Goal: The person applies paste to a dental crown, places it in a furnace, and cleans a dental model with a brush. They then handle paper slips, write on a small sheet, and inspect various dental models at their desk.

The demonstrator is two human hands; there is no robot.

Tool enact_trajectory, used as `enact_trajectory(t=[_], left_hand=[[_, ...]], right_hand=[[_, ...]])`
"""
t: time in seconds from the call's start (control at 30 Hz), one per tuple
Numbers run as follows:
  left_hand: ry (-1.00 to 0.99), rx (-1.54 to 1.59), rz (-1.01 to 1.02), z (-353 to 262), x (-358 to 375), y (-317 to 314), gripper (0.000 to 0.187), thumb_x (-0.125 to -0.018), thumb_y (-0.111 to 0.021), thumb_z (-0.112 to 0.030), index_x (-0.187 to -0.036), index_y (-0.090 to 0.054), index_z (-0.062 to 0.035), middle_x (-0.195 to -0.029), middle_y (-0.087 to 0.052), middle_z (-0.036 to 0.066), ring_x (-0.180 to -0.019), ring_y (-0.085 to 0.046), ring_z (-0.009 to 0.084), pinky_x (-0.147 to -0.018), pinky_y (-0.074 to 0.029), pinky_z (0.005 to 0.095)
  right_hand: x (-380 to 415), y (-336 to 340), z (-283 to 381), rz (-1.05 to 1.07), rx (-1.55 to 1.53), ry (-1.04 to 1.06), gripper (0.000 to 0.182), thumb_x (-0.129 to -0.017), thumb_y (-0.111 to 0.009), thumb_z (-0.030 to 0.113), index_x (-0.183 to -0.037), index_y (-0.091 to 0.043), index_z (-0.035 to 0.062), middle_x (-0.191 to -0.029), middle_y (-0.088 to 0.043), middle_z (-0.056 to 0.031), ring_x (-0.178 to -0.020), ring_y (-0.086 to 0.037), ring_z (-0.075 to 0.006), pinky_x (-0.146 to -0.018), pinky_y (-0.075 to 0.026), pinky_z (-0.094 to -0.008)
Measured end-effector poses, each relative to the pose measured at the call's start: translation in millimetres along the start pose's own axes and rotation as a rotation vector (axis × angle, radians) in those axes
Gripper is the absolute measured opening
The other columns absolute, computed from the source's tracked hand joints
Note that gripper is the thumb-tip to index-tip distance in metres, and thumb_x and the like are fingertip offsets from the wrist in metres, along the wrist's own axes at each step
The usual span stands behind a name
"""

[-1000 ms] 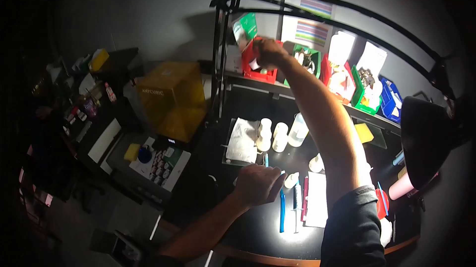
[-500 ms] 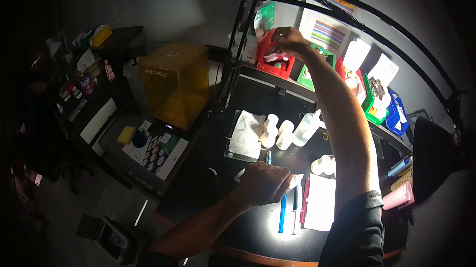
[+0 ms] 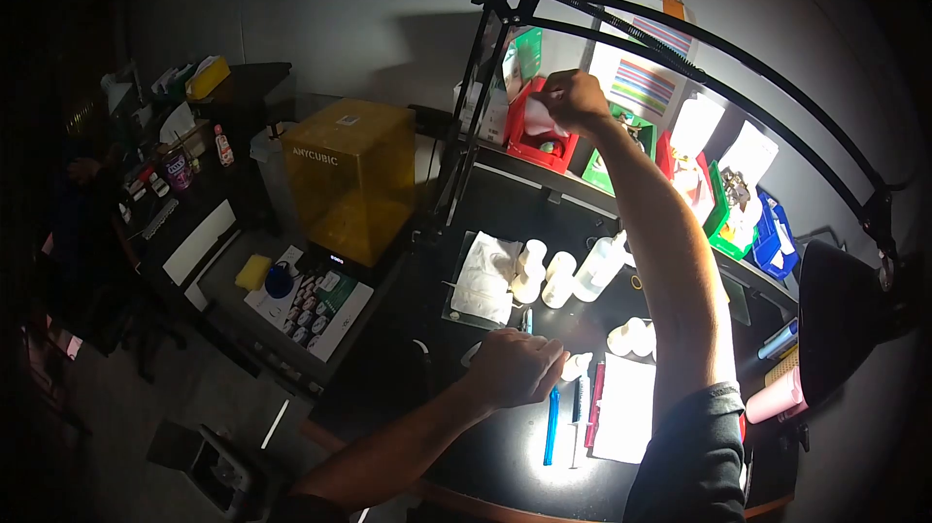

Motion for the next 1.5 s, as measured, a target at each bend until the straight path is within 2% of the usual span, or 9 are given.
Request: enact_trajectory(t=[0.2,0.37,0.57,0.73,0.8,1.03,1.23,1.33,1.5], left_hand=[[0.014,-0.02,0.023,1,0,2,0.024,-0.095,-0.064,-0.02,-0.074,-0.06,-0.0092,-0.054,-0.059,0.006,-0.046,-0.063,0.0219,-0.053,-0.053,0.0387],[0.024,-0.012,0.002,6,2,-2,0.025,-0.095,-0.065,-0.021,-0.073,-0.061,-0.0088,-0.056,-0.06,0.006,-0.047,-0.063,0.0234,-0.052,-0.053,0.0391],[0.1,-0.001,-0.368,12,-7,32,0.019,-0.087,-0.072,-0.014,-0.072,-0.062,-0.0092,-0.057,-0.06,0.008,-0.051,-0.064,0.0278,-0.05,-0.05,0.0395],[0.122,-0.022,-0.63,10,-8,53,0.069,-0.084,-0.08,-0.021,-0.138,-0.046,0.004,-0.138,-0.045,0.024,-0.127,-0.049,0.0395,-0.108,-0.042,0.0491],[0.134,0.032,-0.532,13,-11,53,0.076,-0.081,-0.084,-0.021,-0.143,-0.046,0.0024,-0.147,-0.043,0.026,-0.136,-0.045,0.042,-0.112,-0.04,0.0504],[0.219,0.207,-0.564,34,3,28,0.016,-0.092,-0.072,-0.008,-0.106,-0.076,-0.0005,-0.096,-0.076,0.013,-0.09,-0.071,0.0308,-0.081,-0.053,0.0369],[0.532,0.665,-0.607,80,10,14,0.024,-0.099,-0.074,-0.017,-0.093,-0.074,0.0055,-0.076,-0.074,0.003,-0.071,-0.062,0.0053,-0.065,-0.048,0.0261],[0.625,0.782,-0.689,69,5,25,0.032,-0.096,-0.078,-0.014,-0.071,-0.065,-0.0003,-0.066,-0.056,-0.008,-0.062,-0.044,0.0004,-0.054,-0.034,0.0228],[0.73,0.786,-0.652,71,8,27,0.032,-0.095,-0.08,-0.016,-0.071,-0.066,-0.0004,-0.068,-0.062,-0.007,-0.062,-0.049,0.0011,-0.056,-0.037,0.0221]], right_hand=[[-19,11,-38,-0.202,-0.039,-0.034,0.021,-0.087,-0.071,0.021,-0.104,-0.075,0.0094,-0.1,-0.076,-0.0201,-0.097,-0.075,-0.0369,-0.086,-0.058,-0.0416],[-4,43,-42,-0.463,-0.161,-0.347,0.023,-0.086,-0.073,0.026,-0.102,-0.077,0.0096,-0.094,-0.079,-0.0143,-0.094,-0.077,-0.0283,-0.085,-0.058,-0.0389],[46,79,-29,-0.472,-0.192,-0.307,0.021,-0.079,-0.073,0.022,-0.094,-0.083,0.0095,-0.082,-0.078,-0.0138,-0.077,-0.077,-0.0294,-0.079,-0.06,-0.0363],[180,80,23,-0.241,-0.206,-0.357,0.033,-0.083,-0.057,0.006,-0.109,-0.079,0.0015,-0.078,-0.076,-0.0132,-0.059,-0.07,-0.0197,-0.057,-0.056,-0.0323],[218,63,17,-0.121,-0.305,-0.352,0.032,-0.08,-0.058,-0.002,-0.105,-0.076,-0.0049,-0.077,-0.074,-0.0115,-0.058,-0.068,-0.016,-0.053,-0.054,-0.0293],[268,21,3,-0.042,-0.611,-0.413,0.023,-0.085,-0.08,0.015,-0.093,-0.074,-0.0053,-0.074,-0.073,-0.01,-0.061,-0.069,-0.0123,-0.059,-0.055,-0.0286],[265,5,-2,0.097,-0.779,-0.503,0.022,-0.093,-0.076,0.018,-0.098,-0.074,-0.0039,-0.084,-0.074,-0.0089,-0.071,-0.071,-0.0123,-0.064,-0.056,-0.0276],[264,-3,2,0.113,-0.744,-0.506,0.024,-0.094,-0.076,0.019,-0.101,-0.075,-0.0042,-0.084,-0.074,-0.0093,-0.071,-0.071,-0.0118,-0.065,-0.057,-0.0267],[261,-8,3,0.13,-0.629,-0.506,0.024,-0.093,-0.078,0.02,-0.101,-0.076,-0.0027,-0.08,-0.074,-0.0113,-0.072,-0.07,-0.011,-0.064,-0.056,-0.0256]])
Point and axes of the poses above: each hand's wrist, its own x-axis away from the middle knuckle, its own y-axis out of the back of the hand, z = x × y, the point moved 5 cm from there along -x, towards the middle knuckle
